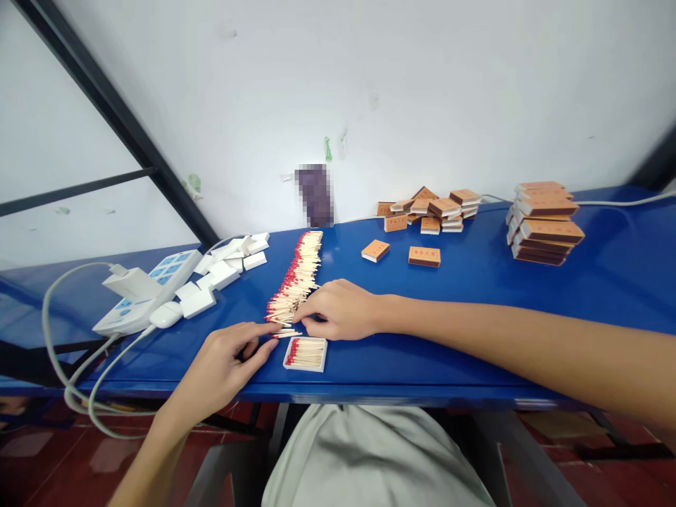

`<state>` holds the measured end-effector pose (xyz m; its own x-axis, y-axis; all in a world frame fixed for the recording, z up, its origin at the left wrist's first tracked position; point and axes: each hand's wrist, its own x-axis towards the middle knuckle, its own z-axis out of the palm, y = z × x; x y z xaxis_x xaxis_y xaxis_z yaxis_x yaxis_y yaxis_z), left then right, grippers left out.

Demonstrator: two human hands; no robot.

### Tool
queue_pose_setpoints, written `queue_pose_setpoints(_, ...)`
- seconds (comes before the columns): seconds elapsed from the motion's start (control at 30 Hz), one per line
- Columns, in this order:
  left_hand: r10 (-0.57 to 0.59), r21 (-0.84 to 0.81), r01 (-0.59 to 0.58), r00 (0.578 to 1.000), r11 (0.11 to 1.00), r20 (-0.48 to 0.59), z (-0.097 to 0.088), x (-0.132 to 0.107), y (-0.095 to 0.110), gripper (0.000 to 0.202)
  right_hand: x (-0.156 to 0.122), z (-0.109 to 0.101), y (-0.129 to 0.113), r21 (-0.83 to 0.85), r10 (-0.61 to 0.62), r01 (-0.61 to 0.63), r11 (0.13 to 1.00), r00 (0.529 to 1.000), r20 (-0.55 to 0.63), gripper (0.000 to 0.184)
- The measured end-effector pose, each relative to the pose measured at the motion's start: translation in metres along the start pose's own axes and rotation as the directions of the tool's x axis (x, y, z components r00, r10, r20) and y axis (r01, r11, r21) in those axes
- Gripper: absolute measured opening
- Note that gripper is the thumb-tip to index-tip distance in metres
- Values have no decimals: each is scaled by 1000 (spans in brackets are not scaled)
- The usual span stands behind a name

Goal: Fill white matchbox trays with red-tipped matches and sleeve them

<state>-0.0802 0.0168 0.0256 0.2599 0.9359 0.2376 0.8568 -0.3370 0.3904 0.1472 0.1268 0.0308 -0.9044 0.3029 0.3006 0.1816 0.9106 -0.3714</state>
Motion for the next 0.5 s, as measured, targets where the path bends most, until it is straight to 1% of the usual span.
queue_pose_setpoints(0.2,15,-13,-15,1000,1000,7,-1,0,1,26,-1,0,1,27,-20,21,999,999,-31,32)
queue_pose_setpoints(0.33,2,-17,-2,1000,1000,-7,0,0,1,25,-3,1,3,47,-44,49,998,994,-98,32)
queue_pose_setpoints(0.5,-20,-14,19,1000,1000,-23,2,0,-1,24,-5,4,5,33,-99,107,994,979,-180,30)
